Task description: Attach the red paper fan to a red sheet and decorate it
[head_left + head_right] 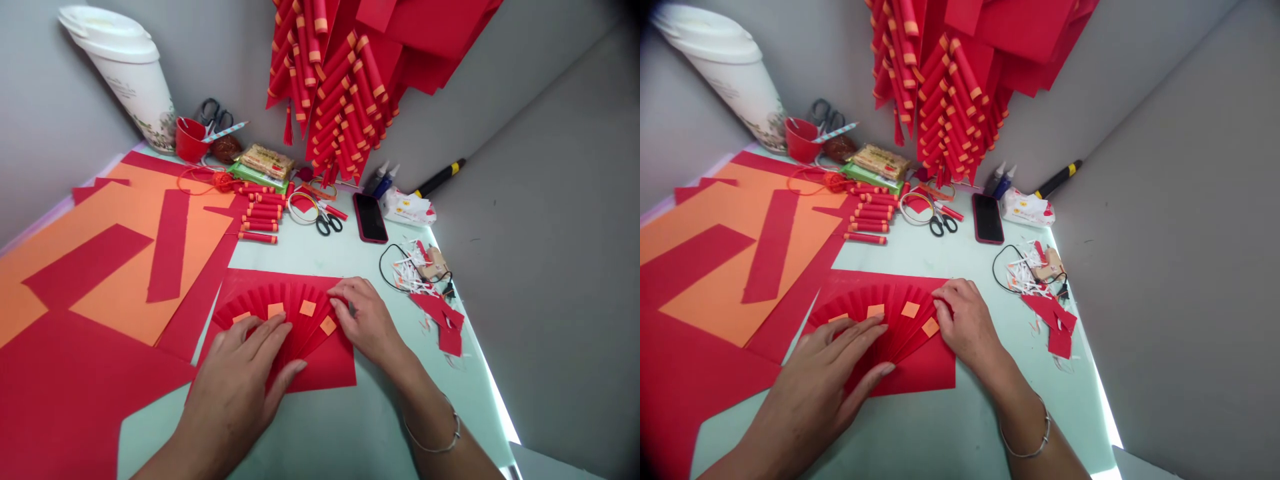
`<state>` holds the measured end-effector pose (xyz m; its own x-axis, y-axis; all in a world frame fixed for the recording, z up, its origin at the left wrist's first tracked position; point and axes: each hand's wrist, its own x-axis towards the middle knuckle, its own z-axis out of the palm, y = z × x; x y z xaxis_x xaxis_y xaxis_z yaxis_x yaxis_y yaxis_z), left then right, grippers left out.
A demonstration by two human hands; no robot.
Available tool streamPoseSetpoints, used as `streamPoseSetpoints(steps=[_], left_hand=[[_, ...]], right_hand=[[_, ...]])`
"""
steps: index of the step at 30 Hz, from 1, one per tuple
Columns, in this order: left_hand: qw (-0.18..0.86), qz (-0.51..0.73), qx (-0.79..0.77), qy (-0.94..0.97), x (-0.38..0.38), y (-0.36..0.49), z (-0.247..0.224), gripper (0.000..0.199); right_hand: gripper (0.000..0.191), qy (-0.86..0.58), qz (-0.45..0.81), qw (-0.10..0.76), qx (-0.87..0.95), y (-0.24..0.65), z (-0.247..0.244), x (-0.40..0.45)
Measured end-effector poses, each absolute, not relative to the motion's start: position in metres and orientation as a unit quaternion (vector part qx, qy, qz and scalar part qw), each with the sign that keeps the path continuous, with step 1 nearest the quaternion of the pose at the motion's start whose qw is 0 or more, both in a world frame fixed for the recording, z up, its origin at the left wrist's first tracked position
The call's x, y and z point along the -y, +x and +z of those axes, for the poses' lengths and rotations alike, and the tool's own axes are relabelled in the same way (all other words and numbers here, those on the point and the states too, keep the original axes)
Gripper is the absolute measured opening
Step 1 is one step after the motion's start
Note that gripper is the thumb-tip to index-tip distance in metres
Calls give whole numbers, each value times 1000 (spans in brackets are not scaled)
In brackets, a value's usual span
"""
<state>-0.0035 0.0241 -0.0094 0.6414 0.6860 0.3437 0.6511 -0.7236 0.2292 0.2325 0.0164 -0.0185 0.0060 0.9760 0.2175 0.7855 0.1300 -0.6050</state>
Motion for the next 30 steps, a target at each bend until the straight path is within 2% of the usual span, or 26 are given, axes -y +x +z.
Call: streamPoseSetpoints(steps=[18,30], left_hand=[[42,189,-380,904,-25,-3,-11,40],[17,189,-369,910,-26,-1,-13,34]], right_hand=[[20,-605,151,339,704,223,-16,-16],[20,-598,129,323,722,210,-20,-16]])
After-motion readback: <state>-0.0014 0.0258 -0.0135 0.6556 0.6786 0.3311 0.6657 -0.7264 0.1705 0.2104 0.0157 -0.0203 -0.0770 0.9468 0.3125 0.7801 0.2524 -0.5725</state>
